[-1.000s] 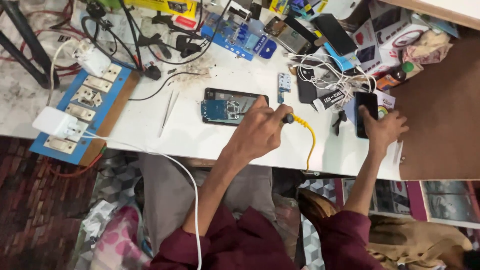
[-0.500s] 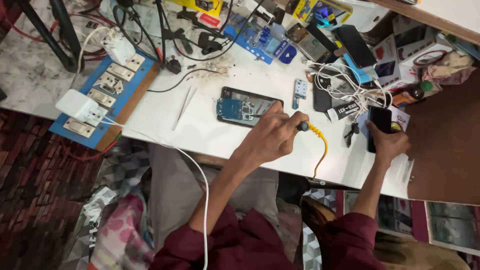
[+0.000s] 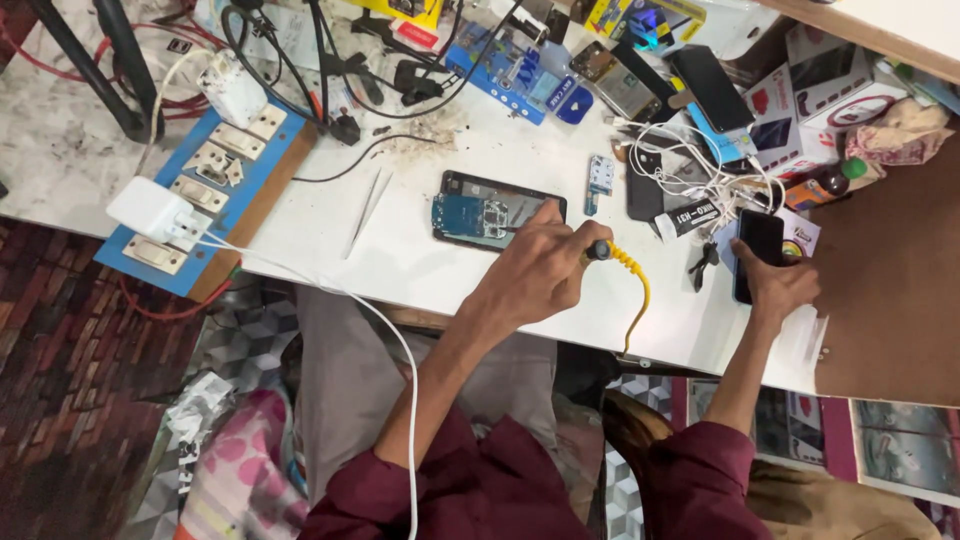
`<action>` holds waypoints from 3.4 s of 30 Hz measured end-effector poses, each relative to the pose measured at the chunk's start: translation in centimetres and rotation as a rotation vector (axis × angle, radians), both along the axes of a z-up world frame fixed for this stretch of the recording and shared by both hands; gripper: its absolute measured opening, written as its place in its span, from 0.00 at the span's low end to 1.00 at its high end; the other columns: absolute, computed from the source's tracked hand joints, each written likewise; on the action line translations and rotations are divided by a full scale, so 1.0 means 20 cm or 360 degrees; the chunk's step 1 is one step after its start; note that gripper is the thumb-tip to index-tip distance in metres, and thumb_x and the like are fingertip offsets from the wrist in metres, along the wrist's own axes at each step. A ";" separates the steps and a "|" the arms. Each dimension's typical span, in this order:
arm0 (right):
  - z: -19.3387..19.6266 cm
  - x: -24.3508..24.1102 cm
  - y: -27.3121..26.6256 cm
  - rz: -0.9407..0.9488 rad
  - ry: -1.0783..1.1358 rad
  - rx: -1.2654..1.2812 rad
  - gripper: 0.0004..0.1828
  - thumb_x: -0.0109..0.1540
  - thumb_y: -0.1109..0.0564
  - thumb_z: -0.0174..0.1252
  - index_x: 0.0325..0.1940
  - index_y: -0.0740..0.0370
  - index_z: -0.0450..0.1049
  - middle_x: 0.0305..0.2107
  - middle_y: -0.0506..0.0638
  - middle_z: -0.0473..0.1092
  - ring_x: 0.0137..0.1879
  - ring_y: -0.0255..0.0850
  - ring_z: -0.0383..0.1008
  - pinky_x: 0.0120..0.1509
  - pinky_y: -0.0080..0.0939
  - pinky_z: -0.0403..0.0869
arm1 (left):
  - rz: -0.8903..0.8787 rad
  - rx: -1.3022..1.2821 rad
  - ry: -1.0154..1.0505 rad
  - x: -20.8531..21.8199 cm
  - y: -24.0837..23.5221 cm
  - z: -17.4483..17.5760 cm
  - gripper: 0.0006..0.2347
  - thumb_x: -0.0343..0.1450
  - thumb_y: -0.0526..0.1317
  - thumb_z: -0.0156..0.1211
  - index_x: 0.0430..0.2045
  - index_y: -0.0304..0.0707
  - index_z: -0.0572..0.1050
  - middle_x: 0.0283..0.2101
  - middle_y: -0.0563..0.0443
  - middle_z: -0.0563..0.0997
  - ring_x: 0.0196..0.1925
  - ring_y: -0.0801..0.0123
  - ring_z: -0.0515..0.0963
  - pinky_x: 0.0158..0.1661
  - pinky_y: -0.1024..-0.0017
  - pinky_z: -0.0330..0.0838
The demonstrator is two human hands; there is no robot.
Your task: The person uses a soldering iron and a small tool to work on a tablet's internal circuit board. They repeatedly apply the soldering iron to specific points on the board while holding the device steady with the other hand.
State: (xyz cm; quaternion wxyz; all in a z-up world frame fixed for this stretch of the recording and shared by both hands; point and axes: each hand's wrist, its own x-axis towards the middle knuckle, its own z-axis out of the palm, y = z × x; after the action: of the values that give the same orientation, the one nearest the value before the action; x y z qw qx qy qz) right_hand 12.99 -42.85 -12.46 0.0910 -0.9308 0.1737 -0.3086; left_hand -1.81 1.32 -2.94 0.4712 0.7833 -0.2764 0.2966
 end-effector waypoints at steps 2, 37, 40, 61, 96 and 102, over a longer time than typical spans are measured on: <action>0.03 -0.02 0.02 -0.0025 0.0018 0.0165 0.45 0.41 0.29 0.85 0.37 0.72 0.79 0.32 0.62 0.78 0.35 0.54 0.79 0.44 0.53 0.77 | 0.0004 0.0003 -0.0018 0.00 -0.01 0.00 0.18 0.64 0.21 0.48 0.48 0.33 0.71 0.16 0.50 0.71 0.21 0.61 0.72 0.48 0.60 0.68; 0.29 -1.05 1.42 0.1494 0.0416 0.0818 0.33 0.58 0.58 0.69 0.57 0.71 0.56 0.19 0.48 0.67 0.22 0.33 0.67 0.26 0.38 0.67 | -0.0101 0.0046 0.0218 0.02 -0.03 0.12 0.17 0.66 0.26 0.52 0.50 0.23 0.68 0.21 0.39 0.78 0.24 0.48 0.75 0.45 0.61 0.64; 0.25 -0.85 1.51 0.1295 0.0083 0.1189 0.27 0.63 0.61 0.62 0.61 0.68 0.58 0.22 0.51 0.71 0.28 0.40 0.73 0.31 0.39 0.69 | -0.0125 0.0066 0.0343 0.01 -0.02 0.11 0.18 0.67 0.28 0.54 0.52 0.20 0.69 0.19 0.38 0.77 0.26 0.48 0.74 0.45 0.60 0.65; 0.31 -0.63 1.63 0.1269 -0.0333 0.0866 0.19 0.70 0.59 0.57 0.25 0.69 0.68 0.12 0.49 0.57 0.20 0.33 0.55 0.27 0.40 0.52 | -0.0163 -0.1492 0.0590 0.01 0.34 -0.26 0.11 0.82 0.48 0.44 0.40 0.40 0.64 0.25 0.58 0.61 0.27 0.78 0.60 0.31 0.76 0.54; -0.09 -0.47 1.43 0.0997 -0.0499 0.2292 0.18 0.72 0.55 0.55 0.30 0.56 0.58 0.14 0.40 0.55 0.17 0.27 0.52 0.21 0.30 0.54 | 0.0102 -0.1288 0.0580 0.29 0.29 -0.56 0.12 0.84 0.45 0.38 0.40 0.35 0.65 0.31 0.52 0.72 0.35 0.73 0.74 0.41 0.74 0.68; -0.09 -0.45 1.43 0.1007 -0.0453 0.2193 0.17 0.72 0.56 0.55 0.30 0.57 0.60 0.15 0.41 0.57 0.18 0.28 0.54 0.22 0.31 0.56 | 0.0026 -0.1286 0.0501 0.31 0.29 -0.55 0.10 0.85 0.41 0.36 0.41 0.36 0.65 0.33 0.50 0.75 0.37 0.74 0.75 0.44 0.72 0.71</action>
State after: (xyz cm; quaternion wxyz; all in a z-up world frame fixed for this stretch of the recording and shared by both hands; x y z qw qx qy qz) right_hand 4.04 -14.32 -14.35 0.7554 -0.6206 0.0388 -0.2067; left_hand 4.39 7.14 -13.88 0.7742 0.5736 -0.0566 0.2615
